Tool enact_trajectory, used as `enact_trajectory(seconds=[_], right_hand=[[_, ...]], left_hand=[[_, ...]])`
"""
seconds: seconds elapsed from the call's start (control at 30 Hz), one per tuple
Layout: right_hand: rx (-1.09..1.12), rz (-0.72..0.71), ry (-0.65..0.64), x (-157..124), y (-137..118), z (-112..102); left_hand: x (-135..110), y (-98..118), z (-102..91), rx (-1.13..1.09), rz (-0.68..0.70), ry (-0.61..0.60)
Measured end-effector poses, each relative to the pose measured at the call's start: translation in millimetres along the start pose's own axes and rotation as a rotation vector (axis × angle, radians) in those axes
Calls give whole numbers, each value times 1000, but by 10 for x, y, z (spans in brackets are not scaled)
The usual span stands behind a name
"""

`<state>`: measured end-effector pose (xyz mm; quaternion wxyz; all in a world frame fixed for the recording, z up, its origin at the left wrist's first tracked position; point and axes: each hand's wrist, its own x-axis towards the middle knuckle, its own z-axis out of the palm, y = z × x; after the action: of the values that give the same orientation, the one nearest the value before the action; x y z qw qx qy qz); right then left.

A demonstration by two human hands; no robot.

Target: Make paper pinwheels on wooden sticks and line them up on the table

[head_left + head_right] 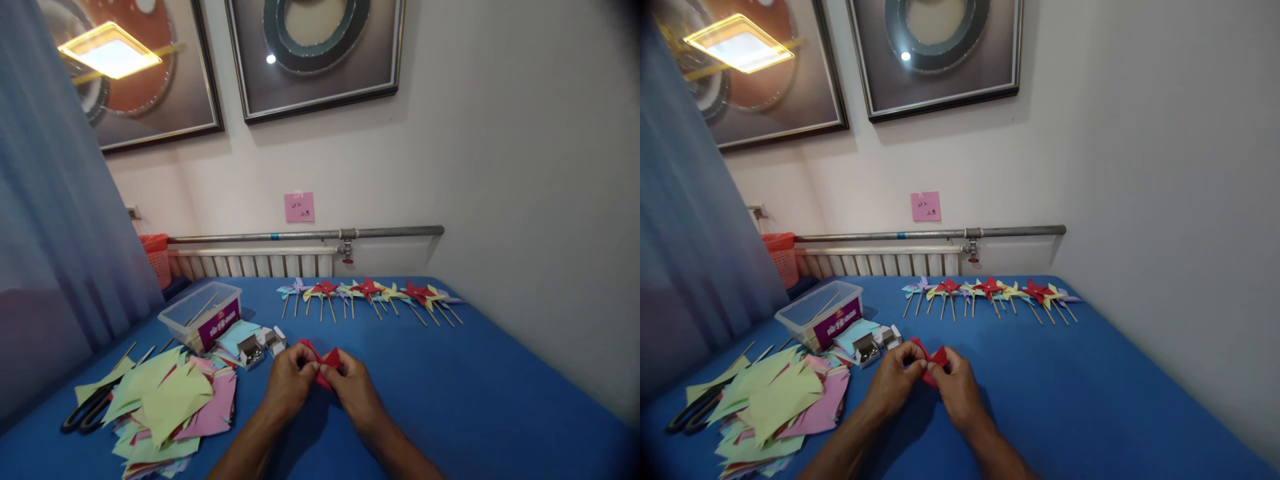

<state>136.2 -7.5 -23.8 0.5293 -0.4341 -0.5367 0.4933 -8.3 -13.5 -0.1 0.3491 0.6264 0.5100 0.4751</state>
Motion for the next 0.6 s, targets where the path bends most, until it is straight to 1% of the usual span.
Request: enact_trajectory(seconds=[0.1,0.2,0.27,0.37,0.47,0.53,0.6], right_hand=[[107,42,-2,5,-20,21],[145,82,32,21,5,18],[163,88,50,31,25,2],[187,78,86,37,34,-24],[207,96,94,35,26,-32],[224,105,93,35,21,-29],[227,101,94,38,15,-28]], left_hand=[[-12,-2,18,-33,40,42],[-23,12,35,-70,55,71],[-18,25,35,-111,40,81],[13,40,0,-244,-63,86],[50,48,-67,-370,-167,93],[58,48,-100,-410,-222,52],[52,44,-109,-443,-277,-20]])
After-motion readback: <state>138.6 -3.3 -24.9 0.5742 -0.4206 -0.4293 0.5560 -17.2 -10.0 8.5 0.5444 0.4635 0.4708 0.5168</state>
